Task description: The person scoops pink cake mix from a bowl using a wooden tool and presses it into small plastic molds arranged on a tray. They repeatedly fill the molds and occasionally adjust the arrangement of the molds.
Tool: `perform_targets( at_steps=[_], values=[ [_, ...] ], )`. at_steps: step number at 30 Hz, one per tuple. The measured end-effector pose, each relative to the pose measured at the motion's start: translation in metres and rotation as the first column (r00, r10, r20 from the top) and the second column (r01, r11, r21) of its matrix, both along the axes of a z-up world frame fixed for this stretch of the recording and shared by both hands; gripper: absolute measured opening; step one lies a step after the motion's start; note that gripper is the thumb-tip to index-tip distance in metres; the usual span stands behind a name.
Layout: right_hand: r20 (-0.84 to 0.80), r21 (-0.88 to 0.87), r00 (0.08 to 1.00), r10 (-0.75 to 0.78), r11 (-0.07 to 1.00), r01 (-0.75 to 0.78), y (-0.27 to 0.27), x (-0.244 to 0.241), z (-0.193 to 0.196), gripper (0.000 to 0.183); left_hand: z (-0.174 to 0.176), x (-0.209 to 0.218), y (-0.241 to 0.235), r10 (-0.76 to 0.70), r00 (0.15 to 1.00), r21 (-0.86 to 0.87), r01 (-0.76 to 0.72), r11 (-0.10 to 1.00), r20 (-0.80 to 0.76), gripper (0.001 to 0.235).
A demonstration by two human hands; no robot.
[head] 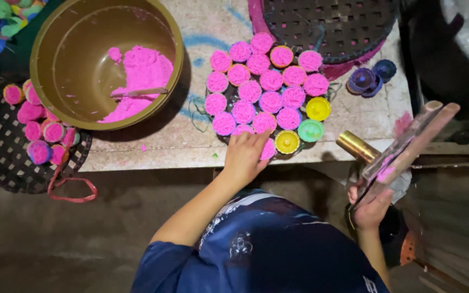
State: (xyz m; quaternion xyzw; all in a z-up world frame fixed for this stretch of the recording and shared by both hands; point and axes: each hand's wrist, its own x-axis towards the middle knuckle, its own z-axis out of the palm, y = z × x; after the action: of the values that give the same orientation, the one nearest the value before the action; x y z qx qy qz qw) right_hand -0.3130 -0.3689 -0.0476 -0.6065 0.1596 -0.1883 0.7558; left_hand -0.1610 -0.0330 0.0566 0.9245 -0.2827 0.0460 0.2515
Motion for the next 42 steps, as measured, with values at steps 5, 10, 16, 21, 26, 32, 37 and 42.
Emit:
perform_targets(
  at_steps=[5, 10, 16, 21, 26, 32, 37, 42],
  values=[
    [0.059, 0.025, 0.995, 0.074, 0.997, -0.076, -0.003, -0.001, -0.005, 0.074, 0.003, 0.001, -0.001, 0.012, 0.999, -0.027, -0.011, 1.0, 0.038, 0.082],
    [0.116, 0.092, 0.957, 0.265, 0.957, -0.276, 0.005, 0.018, 0.007, 0.077, 0.048, 0.0, 0.0, -0.031, 0.999, -0.101, 0.036, 0.994, 0.044, 0.101],
    [-0.116, -0.432, 0.808, 0.578, 0.703, -0.565, 0.057, 0.075, 0.124, 0.065, 0.119, 0.0, 0.015, -0.281, 0.932, -0.154, 0.32, 0.935, 0.23, 0.078],
    [-0.023, -0.997, 0.576, 0.817, 0.021, -0.069, 0.116, 0.104, 0.278, 0.061, 0.168, -0.019, 0.029, -0.887, 0.386, -0.811, 0.416, 0.412, -0.253, 0.01],
    [-0.147, -0.981, 0.171, 0.974, -0.166, 0.101, 0.208, 0.184, 0.347, 0.061, 0.175, -0.039, 0.096, -0.64, 0.726, -0.659, 0.357, 0.662, -0.251, 0.021],
    [-0.33, -0.575, -0.256, 0.909, -0.408, -0.709, 0.292, 0.191, 0.333, 0.062, 0.211, -0.015, 0.229, -0.441, 0.817, -0.076, 0.447, 0.891, -0.372, 0.028],
    [-0.333, -0.446, -0.284, 0.899, -0.415, -0.793, 0.347, 0.205, 0.299, 0.061, 0.192, -0.006, 0.316, -0.317, 0.867, -0.125, 0.291, 0.949, -0.384, 0.03],
    [-0.16, -0.686, -0.05, 0.986, -0.148, -0.712, 0.375, 0.223, 0.281, 0.049, 0.098, 0.029, 0.421, -0.204, 0.872, -0.239, 0.104, 0.966, -0.445, 0.029]
  ],
)
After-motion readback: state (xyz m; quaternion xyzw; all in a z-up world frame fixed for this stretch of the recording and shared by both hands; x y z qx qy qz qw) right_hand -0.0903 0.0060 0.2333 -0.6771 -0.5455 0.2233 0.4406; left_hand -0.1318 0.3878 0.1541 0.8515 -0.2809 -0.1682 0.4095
